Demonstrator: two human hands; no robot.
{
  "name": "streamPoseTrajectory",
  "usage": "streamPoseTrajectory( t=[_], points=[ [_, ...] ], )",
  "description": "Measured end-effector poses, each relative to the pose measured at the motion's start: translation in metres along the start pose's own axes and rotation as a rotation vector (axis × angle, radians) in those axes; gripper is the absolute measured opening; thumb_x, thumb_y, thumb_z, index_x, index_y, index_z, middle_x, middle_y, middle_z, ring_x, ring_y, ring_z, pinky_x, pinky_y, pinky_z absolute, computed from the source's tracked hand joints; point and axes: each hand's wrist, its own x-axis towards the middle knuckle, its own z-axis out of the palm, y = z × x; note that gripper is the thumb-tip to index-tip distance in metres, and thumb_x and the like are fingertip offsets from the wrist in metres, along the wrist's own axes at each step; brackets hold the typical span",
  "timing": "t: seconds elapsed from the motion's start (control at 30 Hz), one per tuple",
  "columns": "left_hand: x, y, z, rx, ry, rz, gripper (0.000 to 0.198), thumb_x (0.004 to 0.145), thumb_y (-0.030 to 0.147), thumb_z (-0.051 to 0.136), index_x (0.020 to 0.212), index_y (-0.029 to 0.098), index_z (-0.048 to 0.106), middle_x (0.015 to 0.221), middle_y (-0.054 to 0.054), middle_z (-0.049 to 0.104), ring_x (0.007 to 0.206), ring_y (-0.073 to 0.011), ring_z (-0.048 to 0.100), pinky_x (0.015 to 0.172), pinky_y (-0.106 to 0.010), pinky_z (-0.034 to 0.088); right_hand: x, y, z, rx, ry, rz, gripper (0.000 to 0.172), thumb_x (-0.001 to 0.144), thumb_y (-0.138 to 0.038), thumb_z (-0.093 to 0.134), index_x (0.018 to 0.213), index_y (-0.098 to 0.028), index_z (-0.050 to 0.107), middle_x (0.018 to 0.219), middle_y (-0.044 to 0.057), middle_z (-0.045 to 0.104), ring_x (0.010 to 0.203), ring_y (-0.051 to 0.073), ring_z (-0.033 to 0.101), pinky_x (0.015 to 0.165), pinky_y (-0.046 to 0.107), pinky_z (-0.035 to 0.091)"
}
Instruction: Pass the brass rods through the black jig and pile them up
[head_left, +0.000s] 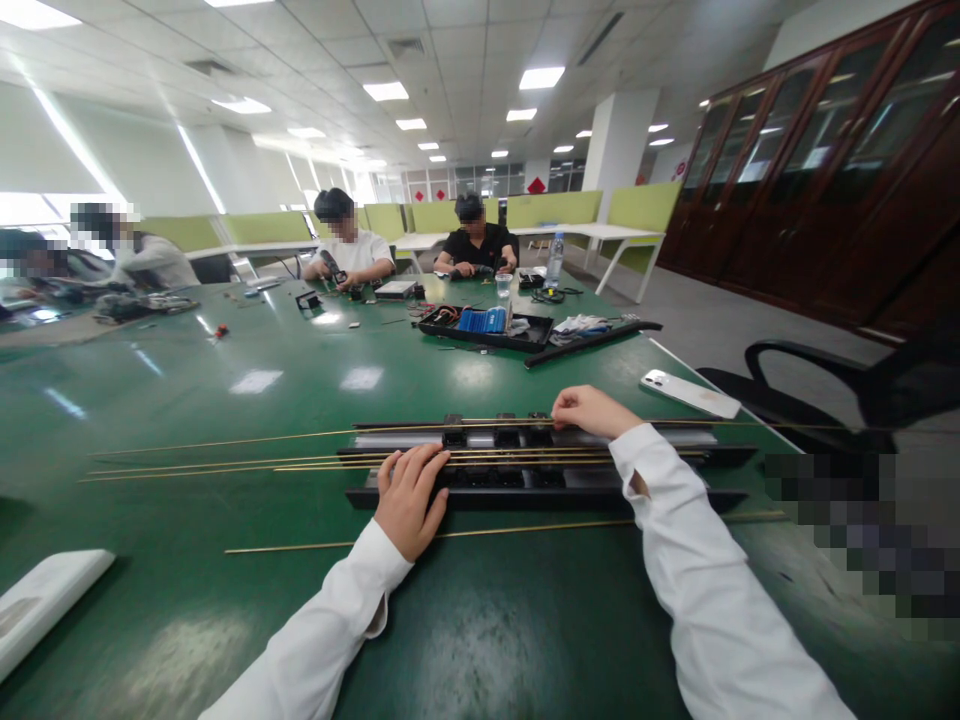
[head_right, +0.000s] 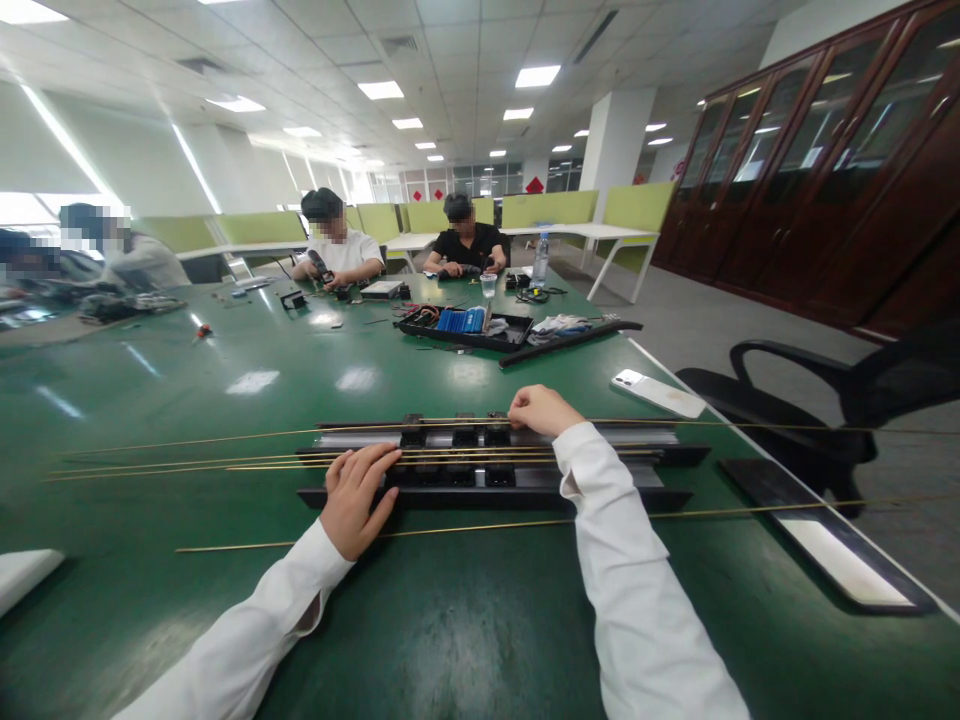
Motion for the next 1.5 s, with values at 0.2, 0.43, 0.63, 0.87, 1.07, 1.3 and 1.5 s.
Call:
streamPoseTrajectory(
  t=[0.2,0.43,0.63,0.87,1.07,1.3,1.5],
  points=[
    [0.001,0.001,0.001,-0.002,-0.002,0.0,0.038,0.082,0.021,0.039,0.12,0.018,0.042,0.123,-0.009,0.047,0.115,-0.0225,0.04,0.098,-0.042,0.019,-0.003,-0.009,0.004,-0.04,0.03,0.017,0.008,0.062,-0.017,0.052,0.06,-0.016,0.06,0.062,0.003,0.067,0.064,0.013,0.06,0.061,0.019,0.043],
    [0.001,0.002,-0.001,-0.008,-0.007,0.002,0.039,0.082,0.021,0.039,0.121,0.018,0.041,0.123,-0.01,0.047,0.116,-0.022,0.039,0.099,-0.042,0.019,0.0,-0.006,0.005,-0.006,0.079,0.061,0.004,0.059,-0.016,0.054,0.057,-0.016,0.058,0.058,0.003,0.066,0.061,0.013,0.059,0.058,0.019,0.043],
    [0.0,0.001,0.0,-0.012,0.0,0.003,0.039,0.082,0.021,0.04,0.121,0.018,0.041,0.123,-0.009,0.047,0.116,-0.0221,0.04,0.099,-0.042,0.019,0.001,0.002,0.004,0.013,0.076,0.057,0.004,0.058,-0.017,0.055,0.056,-0.016,0.058,0.058,0.003,0.066,0.061,0.013,0.059,0.059,0.019,0.044],
    [0.0,0.002,-0.001,-0.008,-0.006,-0.002,0.039,0.082,0.021,0.04,0.121,0.018,0.042,0.124,-0.009,0.047,0.116,-0.0222,0.039,0.099,-0.042,0.019,-0.001,0.001,0.0,0.013,0.067,0.061,0.003,0.058,-0.016,0.054,0.057,-0.016,0.057,0.058,0.003,0.066,0.061,0.014,0.06,0.059,0.019,0.044],
    [-0.001,-0.001,0.0,-0.014,0.001,-0.001,0.04,0.081,0.021,0.04,0.121,0.019,0.042,0.123,-0.009,0.048,0.115,-0.0226,0.04,0.099,-0.042,0.019,-0.002,0.006,-0.004,0.041,0.085,0.098,0.002,0.057,-0.014,0.057,0.057,-0.016,0.058,0.058,0.003,0.067,0.062,0.015,0.061,0.061,0.021,0.046],
    [-0.001,-0.002,0.0,-0.02,-0.004,-0.004,0.039,0.082,0.021,0.039,0.121,0.019,0.041,0.123,-0.009,0.047,0.116,-0.0219,0.039,0.099,-0.042,0.018,-0.003,0.013,-0.007,0.124,0.051,0.098,0.003,0.057,-0.013,0.056,0.057,-0.016,0.055,0.055,0.003,0.066,0.058,0.014,0.062,0.06,0.021,0.047],
    [-0.002,-0.003,0.0,-0.014,-0.001,-0.003,0.039,0.082,0.021,0.039,0.121,0.019,0.041,0.123,-0.009,0.047,0.116,-0.0222,0.039,0.099,-0.042,0.019,-0.002,0.024,-0.009,0.136,0.057,0.12,0.002,0.058,-0.014,0.055,0.058,-0.016,0.055,0.055,0.003,0.065,0.058,0.014,0.062,0.06,0.021,0.047]
  ],
)
